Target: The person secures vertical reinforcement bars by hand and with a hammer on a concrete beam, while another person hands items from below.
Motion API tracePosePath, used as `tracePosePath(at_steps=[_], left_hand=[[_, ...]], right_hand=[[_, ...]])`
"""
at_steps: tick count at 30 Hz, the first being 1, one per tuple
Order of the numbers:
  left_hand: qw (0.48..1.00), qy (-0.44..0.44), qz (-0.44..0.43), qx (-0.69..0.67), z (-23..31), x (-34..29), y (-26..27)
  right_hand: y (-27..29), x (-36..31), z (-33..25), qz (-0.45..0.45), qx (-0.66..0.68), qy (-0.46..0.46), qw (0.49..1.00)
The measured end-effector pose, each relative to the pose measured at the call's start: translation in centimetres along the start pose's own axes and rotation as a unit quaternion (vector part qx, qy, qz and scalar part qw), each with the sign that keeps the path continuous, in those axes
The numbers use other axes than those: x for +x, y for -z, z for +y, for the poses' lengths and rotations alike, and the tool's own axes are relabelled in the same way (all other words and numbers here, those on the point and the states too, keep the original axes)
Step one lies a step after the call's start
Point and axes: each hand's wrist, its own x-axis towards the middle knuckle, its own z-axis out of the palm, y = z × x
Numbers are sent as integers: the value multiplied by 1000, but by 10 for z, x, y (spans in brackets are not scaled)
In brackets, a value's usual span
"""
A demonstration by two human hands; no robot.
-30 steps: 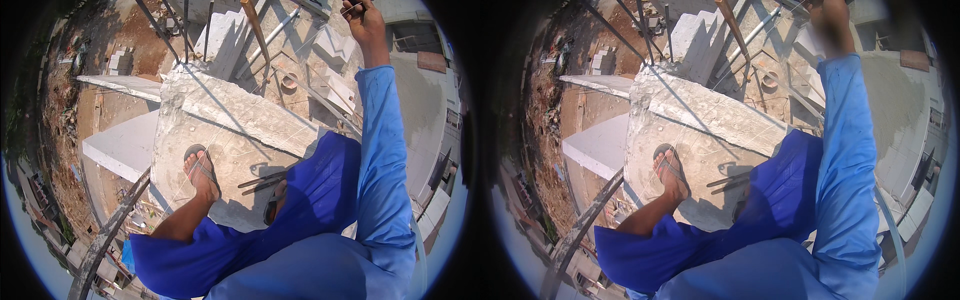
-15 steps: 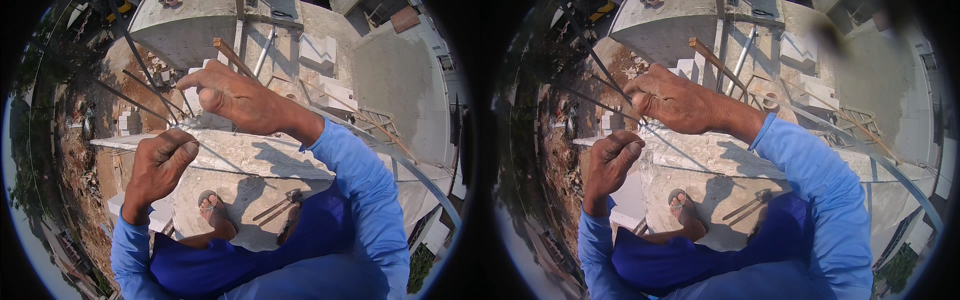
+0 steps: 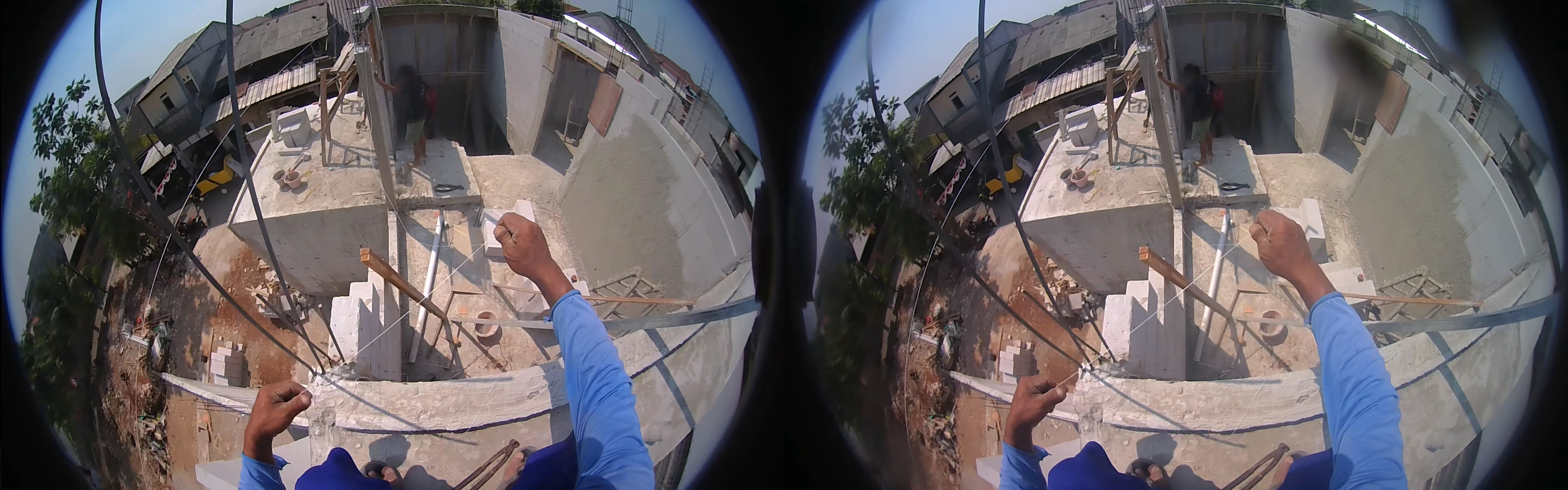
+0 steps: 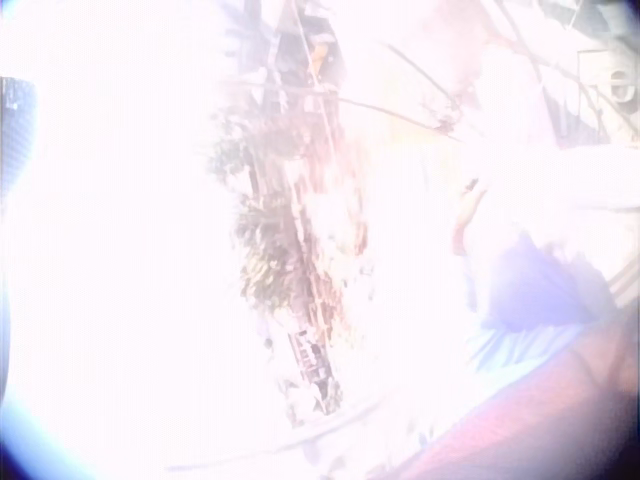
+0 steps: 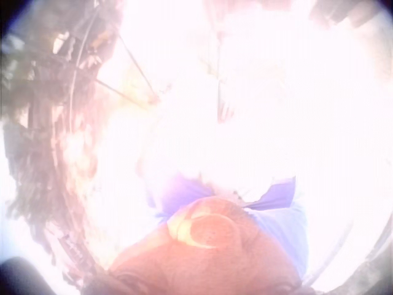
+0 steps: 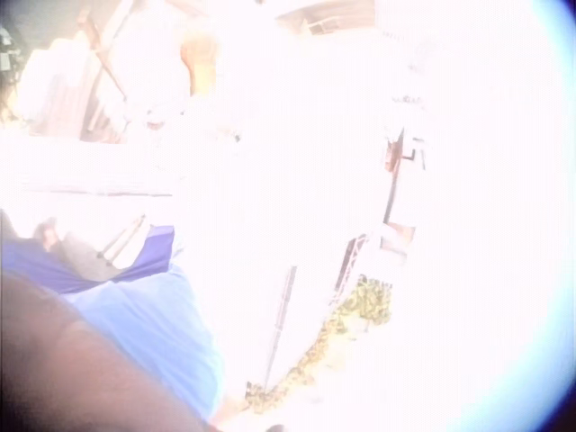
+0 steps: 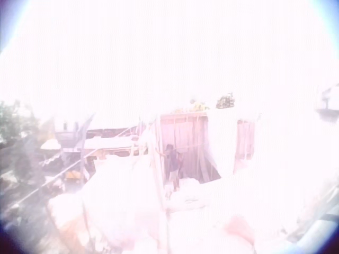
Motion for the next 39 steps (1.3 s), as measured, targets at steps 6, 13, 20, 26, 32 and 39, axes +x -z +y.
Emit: tracePosePath(at_steps=[6, 13, 20, 26, 32, 39], left_hand=[[995, -82, -21, 47, 42, 13, -39], [956, -238, -6, 174, 109, 51, -79], [991, -103, -16, 85, 64, 15, -36], [994, -71, 35, 76, 32, -52, 11], [982, -143, 78, 99, 70, -69, 3], [945, -257, 45, 200, 127, -6, -78]], right_hand=[[-32, -35, -51, -34, -15, 116, 993], [-91, -105, -166, -289, 454, 95, 837], [-59, -74, -95, -142, 278, 53, 949], [-38, -57, 4, 112, 99, 3, 989], [-35, -68, 0, 62, -70, 24, 995], [-68, -115, -173, -189, 379, 190, 886]])
